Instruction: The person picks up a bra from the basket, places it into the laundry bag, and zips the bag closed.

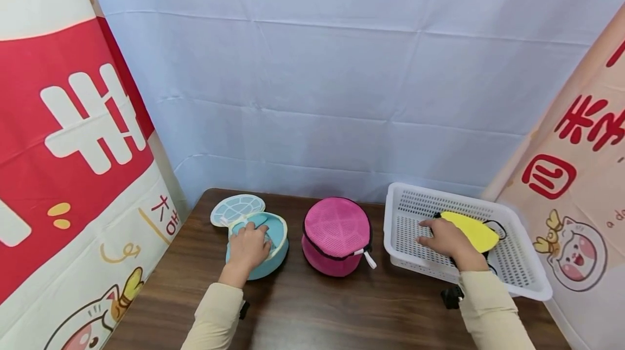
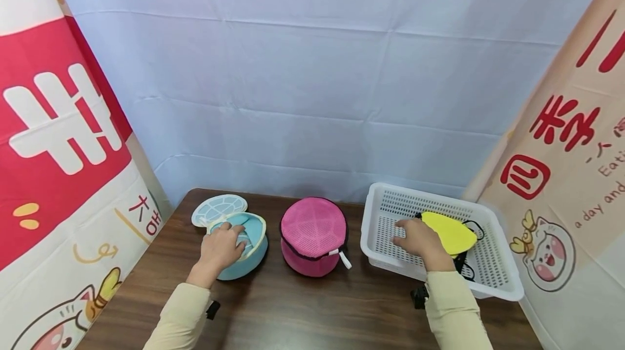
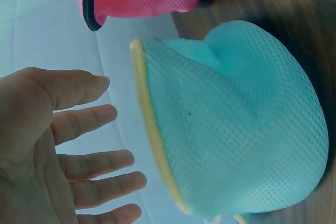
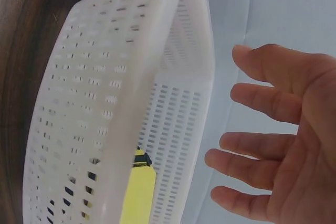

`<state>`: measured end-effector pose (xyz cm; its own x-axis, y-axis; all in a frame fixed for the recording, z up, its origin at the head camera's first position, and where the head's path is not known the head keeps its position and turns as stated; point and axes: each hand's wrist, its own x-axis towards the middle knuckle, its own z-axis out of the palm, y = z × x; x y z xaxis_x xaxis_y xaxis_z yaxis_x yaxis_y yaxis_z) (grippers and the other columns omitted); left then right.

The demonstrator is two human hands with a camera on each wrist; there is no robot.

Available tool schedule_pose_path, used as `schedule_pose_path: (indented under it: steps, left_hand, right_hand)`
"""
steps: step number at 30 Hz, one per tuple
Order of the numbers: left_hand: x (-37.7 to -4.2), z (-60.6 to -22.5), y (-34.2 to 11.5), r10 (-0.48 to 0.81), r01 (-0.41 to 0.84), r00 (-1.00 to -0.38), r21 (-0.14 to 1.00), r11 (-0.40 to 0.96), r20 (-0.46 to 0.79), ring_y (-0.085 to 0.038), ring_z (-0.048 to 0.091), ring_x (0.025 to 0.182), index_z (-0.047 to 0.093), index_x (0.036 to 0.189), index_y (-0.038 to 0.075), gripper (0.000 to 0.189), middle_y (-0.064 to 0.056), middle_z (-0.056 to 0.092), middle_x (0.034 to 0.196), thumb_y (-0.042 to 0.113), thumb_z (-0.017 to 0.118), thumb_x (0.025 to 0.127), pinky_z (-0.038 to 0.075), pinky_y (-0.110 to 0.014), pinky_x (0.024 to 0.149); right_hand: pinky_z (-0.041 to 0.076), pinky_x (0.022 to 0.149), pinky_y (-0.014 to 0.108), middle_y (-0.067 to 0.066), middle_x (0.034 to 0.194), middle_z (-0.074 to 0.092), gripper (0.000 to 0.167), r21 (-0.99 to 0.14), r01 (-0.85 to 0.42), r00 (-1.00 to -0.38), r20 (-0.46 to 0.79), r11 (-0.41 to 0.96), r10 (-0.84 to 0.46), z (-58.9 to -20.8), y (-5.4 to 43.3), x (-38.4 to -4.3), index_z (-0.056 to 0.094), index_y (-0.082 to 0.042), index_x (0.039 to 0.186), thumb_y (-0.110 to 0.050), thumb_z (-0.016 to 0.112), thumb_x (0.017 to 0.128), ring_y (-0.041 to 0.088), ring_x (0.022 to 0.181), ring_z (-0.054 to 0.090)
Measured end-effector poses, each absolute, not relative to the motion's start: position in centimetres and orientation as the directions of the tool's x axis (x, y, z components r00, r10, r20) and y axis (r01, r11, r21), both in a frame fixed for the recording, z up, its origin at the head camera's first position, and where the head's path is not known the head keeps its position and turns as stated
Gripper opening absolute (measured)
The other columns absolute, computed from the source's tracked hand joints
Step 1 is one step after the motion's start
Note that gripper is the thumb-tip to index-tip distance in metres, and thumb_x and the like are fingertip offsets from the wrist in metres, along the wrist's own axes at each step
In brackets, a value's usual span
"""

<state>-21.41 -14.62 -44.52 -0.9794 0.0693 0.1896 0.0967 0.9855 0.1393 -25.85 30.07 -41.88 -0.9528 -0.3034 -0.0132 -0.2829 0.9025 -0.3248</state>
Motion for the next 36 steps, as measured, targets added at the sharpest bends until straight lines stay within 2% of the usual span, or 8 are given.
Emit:
schedule_pose_path:
  steps: [6, 15, 23, 36]
  left_hand:
    - [-21.5, -45.2, -15.7, 0.055, 0.083, -0.982, 0.15, 0.985, 0.179, -0.035, 0.056, 0.085, 0.065, 0.117, 0.012, 0.037, -0.016, 0.056, 0.104, 0.03, 0.065, 0.085, 0.045, -0.055, 0.068]
    - [-21.6, -45.6, -17.3, 0.016, 0.048, -0.981, 0.158, 0.986, 0.194, -0.035, 0.055, 0.083, 0.066, 0.114, 0.011, 0.035, -0.016, 0.056, 0.098, 0.028, 0.065, 0.084, 0.044, -0.052, 0.063]
    - [-21.5, -45.8, -18.2, -0.033, 0.005, -0.984, 0.215, 0.977, 0.174, -0.038, 0.053, 0.085, 0.065, 0.116, 0.009, 0.036, -0.022, 0.055, 0.109, 0.027, 0.065, 0.085, 0.044, -0.054, 0.064]
    - [-21.1, -46.7, -19.1, -0.142, -0.075, -0.975, 0.343, 0.936, 0.173, -0.042, 0.047, 0.086, 0.062, 0.118, 0.001, 0.039, -0.031, 0.045, 0.112, 0.023, 0.063, 0.086, 0.043, -0.054, 0.063]
  right_hand:
    - [0.047, 0.071, 0.049, 0.028, 0.106, 0.06, 0.044, -0.351, -0.253, -0.954, -0.063, 0.901, -0.293, -41.5, 30.2, -26.9, 0.057, 0.013, 0.115, -0.017, 0.066, 0.083, 0.036, 0.086, 0.06]
    - [0.045, 0.075, 0.053, 0.035, 0.117, 0.051, 0.047, -0.367, -0.189, -0.963, -0.11, 0.911, -0.245, -41.2, 30.8, -28.4, 0.053, 0.016, 0.118, -0.016, 0.064, 0.086, 0.046, 0.098, 0.053]
    - [0.043, 0.079, 0.055, 0.037, 0.116, 0.05, 0.05, -0.347, -0.179, -0.972, -0.085, 0.921, -0.22, -41.3, 31.6, -29.7, 0.05, 0.02, 0.117, -0.017, 0.062, 0.086, 0.05, 0.102, 0.049]
    - [0.039, 0.08, 0.059, 0.042, 0.122, 0.04, 0.057, -0.42, -0.075, -0.988, -0.092, 0.904, -0.125, -42.1, 34.9, -30.8, 0.041, 0.023, 0.122, -0.021, 0.056, 0.09, 0.056, 0.105, 0.041]
